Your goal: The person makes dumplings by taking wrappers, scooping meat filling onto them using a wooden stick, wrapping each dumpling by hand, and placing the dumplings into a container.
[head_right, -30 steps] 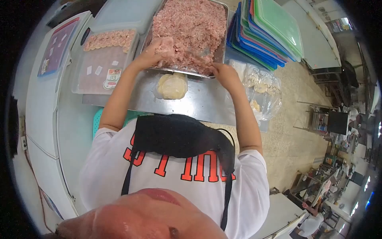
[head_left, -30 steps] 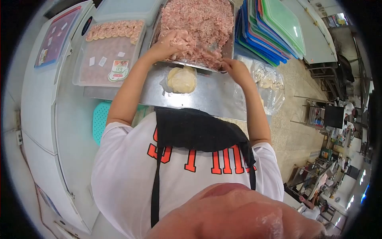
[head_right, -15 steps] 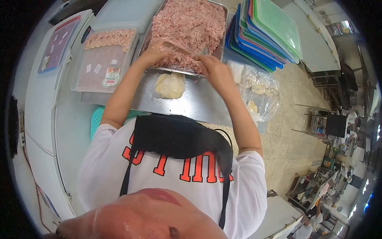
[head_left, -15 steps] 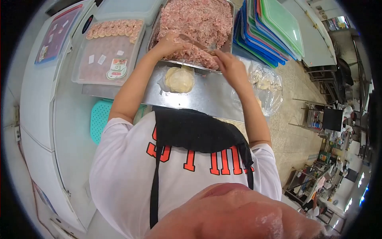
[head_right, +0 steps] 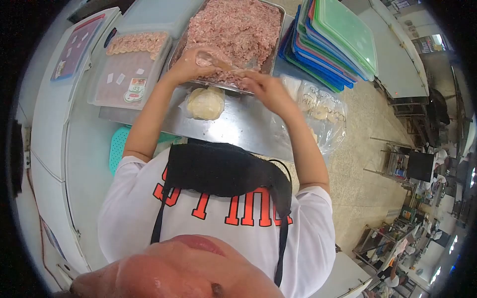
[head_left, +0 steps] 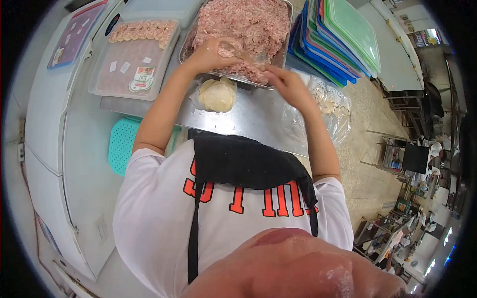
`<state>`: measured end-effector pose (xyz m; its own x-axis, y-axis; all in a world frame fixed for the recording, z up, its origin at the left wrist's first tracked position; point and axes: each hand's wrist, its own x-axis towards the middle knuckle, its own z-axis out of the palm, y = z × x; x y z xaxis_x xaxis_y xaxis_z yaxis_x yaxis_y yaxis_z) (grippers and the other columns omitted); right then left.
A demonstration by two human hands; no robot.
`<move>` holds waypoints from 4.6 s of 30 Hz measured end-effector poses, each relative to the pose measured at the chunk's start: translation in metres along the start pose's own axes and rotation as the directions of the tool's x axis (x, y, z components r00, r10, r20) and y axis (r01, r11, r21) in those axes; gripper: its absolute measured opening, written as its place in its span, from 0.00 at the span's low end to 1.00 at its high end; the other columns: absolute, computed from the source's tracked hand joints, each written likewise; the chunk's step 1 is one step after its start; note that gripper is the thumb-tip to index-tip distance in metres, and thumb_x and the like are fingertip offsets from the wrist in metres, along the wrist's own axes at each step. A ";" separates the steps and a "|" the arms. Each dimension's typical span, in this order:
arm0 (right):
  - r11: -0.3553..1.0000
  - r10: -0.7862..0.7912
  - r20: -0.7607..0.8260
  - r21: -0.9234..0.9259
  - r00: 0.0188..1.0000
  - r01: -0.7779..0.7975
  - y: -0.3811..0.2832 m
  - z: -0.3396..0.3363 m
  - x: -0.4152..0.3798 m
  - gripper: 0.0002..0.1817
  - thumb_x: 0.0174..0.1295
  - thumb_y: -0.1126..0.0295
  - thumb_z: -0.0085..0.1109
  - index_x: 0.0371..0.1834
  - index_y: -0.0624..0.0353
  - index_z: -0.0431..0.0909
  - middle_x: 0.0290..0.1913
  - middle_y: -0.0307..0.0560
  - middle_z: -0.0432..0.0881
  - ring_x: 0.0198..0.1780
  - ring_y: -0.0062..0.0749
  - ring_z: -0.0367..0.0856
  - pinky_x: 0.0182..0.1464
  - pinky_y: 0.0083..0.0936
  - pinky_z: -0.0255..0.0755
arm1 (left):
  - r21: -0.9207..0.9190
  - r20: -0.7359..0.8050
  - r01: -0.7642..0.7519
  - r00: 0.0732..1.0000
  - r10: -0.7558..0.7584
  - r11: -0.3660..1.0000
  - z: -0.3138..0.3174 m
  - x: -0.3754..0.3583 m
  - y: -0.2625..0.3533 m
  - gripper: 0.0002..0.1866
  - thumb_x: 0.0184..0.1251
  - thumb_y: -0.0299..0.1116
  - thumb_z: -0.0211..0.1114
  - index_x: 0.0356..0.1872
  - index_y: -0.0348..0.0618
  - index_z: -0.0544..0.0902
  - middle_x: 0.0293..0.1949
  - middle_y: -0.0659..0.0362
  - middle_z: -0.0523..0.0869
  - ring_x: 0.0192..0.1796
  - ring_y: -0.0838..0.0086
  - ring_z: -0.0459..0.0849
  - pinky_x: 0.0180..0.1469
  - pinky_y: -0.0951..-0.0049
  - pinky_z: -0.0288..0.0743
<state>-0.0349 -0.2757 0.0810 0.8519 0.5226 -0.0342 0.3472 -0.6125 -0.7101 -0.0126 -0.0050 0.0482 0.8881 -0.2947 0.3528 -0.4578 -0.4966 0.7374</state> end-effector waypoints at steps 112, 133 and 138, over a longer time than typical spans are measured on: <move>0.668 -0.103 0.163 -0.720 0.981 0.190 0.034 0.065 0.052 0.12 0.56 0.69 0.51 0.26 0.62 0.84 0.29 0.58 0.85 0.33 0.50 0.86 0.33 0.43 0.80 | -0.917 -0.354 -0.035 0.528 -0.772 0.397 -0.018 -0.113 -0.032 0.18 0.69 0.32 0.61 0.55 0.33 0.75 0.50 0.55 0.83 0.52 0.71 0.82 0.55 0.71 0.76; 0.979 0.187 -0.003 0.082 0.982 -0.186 -0.018 0.097 0.072 0.21 0.68 0.54 0.51 0.36 0.64 0.82 0.26 0.52 0.81 0.30 0.38 0.80 0.36 0.34 0.71 | -0.990 -0.142 -0.081 0.653 -0.744 0.118 -0.036 -0.083 -0.071 0.18 0.74 0.34 0.52 0.58 0.33 0.73 0.55 0.49 0.79 0.59 0.60 0.79 0.62 0.63 0.73; 0.924 0.240 -0.128 0.335 0.962 -0.186 -0.021 0.103 0.065 0.19 0.69 0.56 0.52 0.43 0.62 0.82 0.24 0.50 0.80 0.29 0.34 0.79 0.35 0.33 0.71 | -0.960 0.166 -0.007 0.793 -0.586 -0.282 -0.009 -0.013 -0.031 0.25 0.76 0.48 0.45 0.57 0.34 0.71 0.50 0.47 0.80 0.55 0.50 0.77 0.64 0.47 0.66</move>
<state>-0.0279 -0.1675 0.0213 0.9532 0.2800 -0.1139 0.0307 -0.4645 -0.8850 -0.0094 0.0217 0.0259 0.9656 -0.0779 -0.2482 0.1627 0.9254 0.3424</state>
